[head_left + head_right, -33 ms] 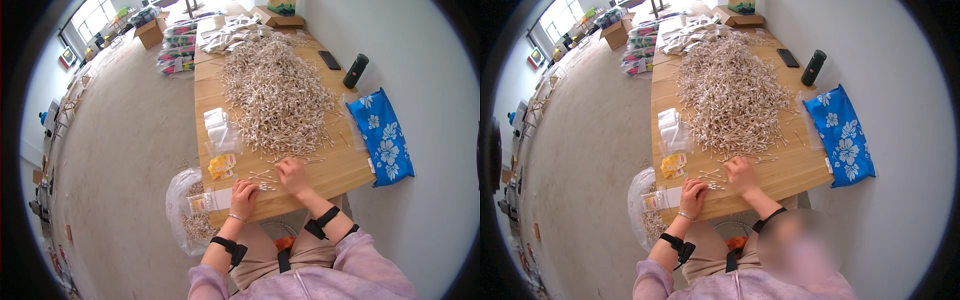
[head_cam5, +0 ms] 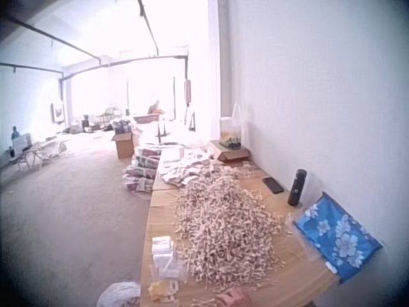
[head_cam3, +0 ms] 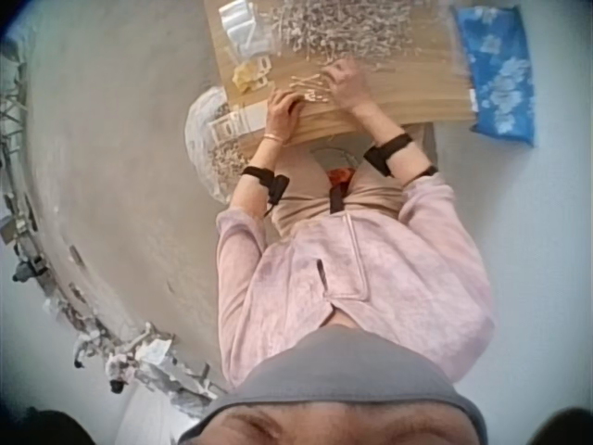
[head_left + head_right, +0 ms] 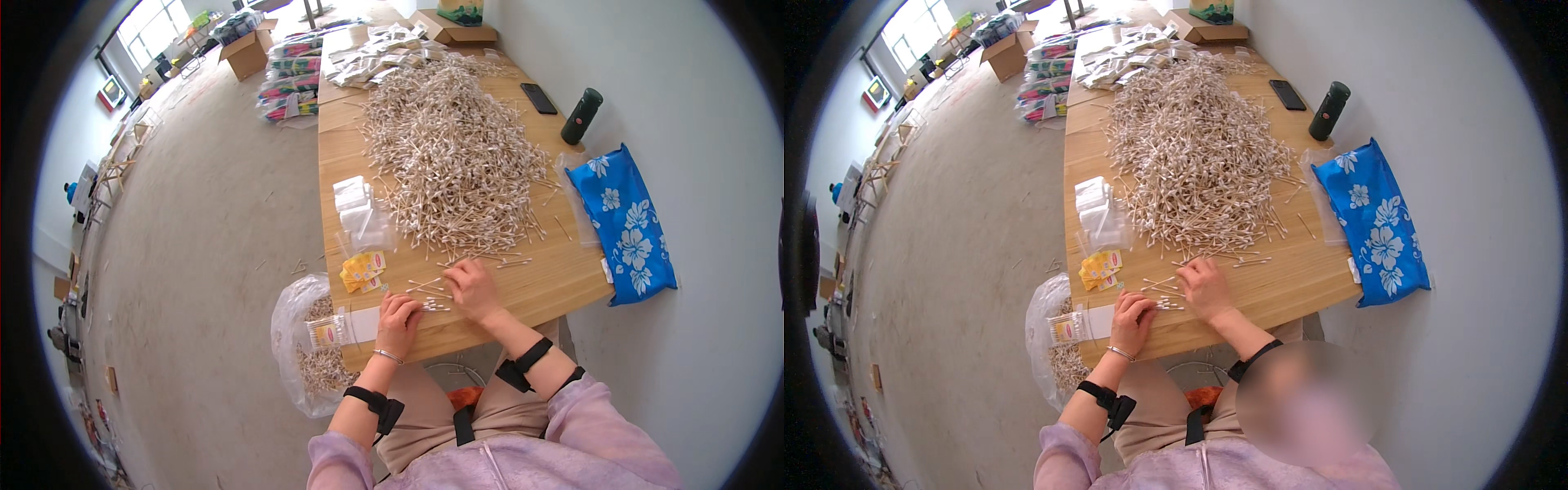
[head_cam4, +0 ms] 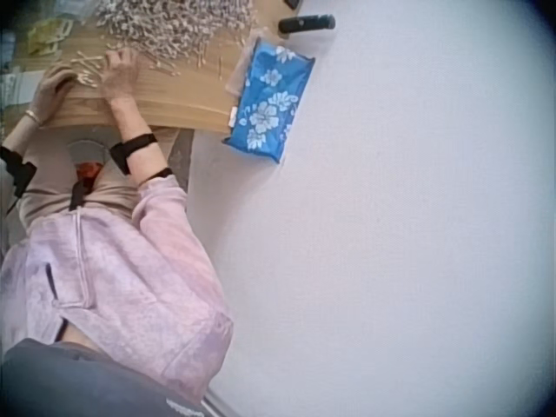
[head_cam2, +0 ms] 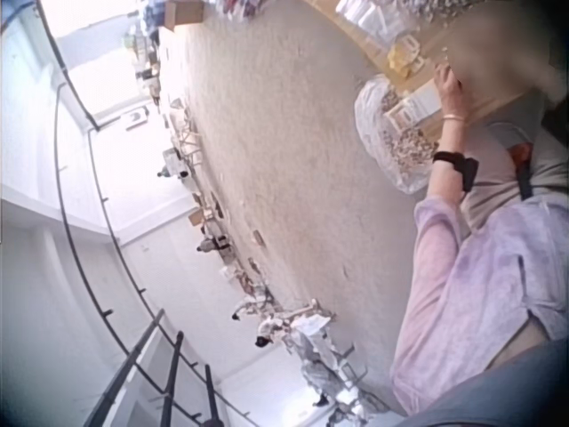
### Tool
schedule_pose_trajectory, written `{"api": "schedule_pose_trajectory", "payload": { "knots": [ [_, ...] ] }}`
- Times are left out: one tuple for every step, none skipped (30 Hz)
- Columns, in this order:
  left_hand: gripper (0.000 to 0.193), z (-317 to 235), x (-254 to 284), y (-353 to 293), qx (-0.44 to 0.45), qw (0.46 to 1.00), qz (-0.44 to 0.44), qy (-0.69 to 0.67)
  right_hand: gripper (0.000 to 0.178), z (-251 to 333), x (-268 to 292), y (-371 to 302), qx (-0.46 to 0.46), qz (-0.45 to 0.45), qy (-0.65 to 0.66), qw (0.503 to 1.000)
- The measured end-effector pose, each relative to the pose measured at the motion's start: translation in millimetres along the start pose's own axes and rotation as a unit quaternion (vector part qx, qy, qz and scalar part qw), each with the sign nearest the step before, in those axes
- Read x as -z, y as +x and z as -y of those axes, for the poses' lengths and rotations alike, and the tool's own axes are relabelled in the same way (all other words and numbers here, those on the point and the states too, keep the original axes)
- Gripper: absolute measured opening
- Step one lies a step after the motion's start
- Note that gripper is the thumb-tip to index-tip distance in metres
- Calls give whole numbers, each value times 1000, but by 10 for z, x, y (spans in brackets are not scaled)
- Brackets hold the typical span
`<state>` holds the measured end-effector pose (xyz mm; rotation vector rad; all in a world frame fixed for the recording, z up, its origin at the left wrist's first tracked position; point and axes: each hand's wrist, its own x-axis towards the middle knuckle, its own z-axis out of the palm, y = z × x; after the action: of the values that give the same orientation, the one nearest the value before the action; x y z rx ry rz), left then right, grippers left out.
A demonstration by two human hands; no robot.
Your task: Packing bundles of cotton swabs into small plastic bags.
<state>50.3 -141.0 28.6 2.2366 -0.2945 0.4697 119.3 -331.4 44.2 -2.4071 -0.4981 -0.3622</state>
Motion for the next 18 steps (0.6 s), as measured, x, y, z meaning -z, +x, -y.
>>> {"api": "schedule_pose_trajectory", "payload": {
  "knots": [
    [17,6,-7,-6,1,1000,0,3,7,78,-41,-6,13,5,-3,1000],
    [19,10,-11,-8,2,1000,0,5,6,134,-76,-8,26,8,-7,1000],
    [19,16,-14,-11,1,1000,0,6,6,157,-116,-5,26,7,-6,1000],
    [24,22,-17,-14,10,1000,4,3,9,171,-158,2,27,28,-18,999],
    [28,16,-11,-12,20,1000,9,0,12,195,-181,11,28,50,-30,998],
    [28,5,-10,-14,20,1000,9,1,12,215,-189,4,29,50,-29,998],
    [37,-13,-12,-19,28,1000,-2,6,14,233,-190,-11,33,72,-34,996],
    [46,-40,-10,-13,36,999,-14,10,17,245,-184,-21,37,94,-40,994],
    [46,-66,-7,-4,36,999,-14,9,17,247,-177,-33,37,94,-40,994],
    [51,-92,-4,5,31,999,1,42,19,243,-161,-45,26,60,-29,997],
    [57,-106,5,9,27,997,15,75,20,238,-147,-53,16,26,-17,999],
    [57,-105,6,11,27,997,14,75,20,213,-111,-62,17,26,-17,999],
    [58,-104,5,12,27,995,37,90,20,171,-54,-76,-15,-6,-37,999],
    [60,-108,-1,9,27,992,61,104,20,118,0,-99,-47,-38,-58,997],
    [60,-106,5,3,27,992,61,103,20,60,36,-120,-47,-38,-59,996],
    [58,-98,23,-5,22,991,72,110,18,-2,57,-142,-66,-41,-69,995],
    [57,-98,26,5,16,990,83,116,17,-47,79,-146,-86,-45,-80,992],
    [57,-107,25,13,14,990,83,115,17,-82,84,-145,-87,-47,-81,992]
  ]
}}
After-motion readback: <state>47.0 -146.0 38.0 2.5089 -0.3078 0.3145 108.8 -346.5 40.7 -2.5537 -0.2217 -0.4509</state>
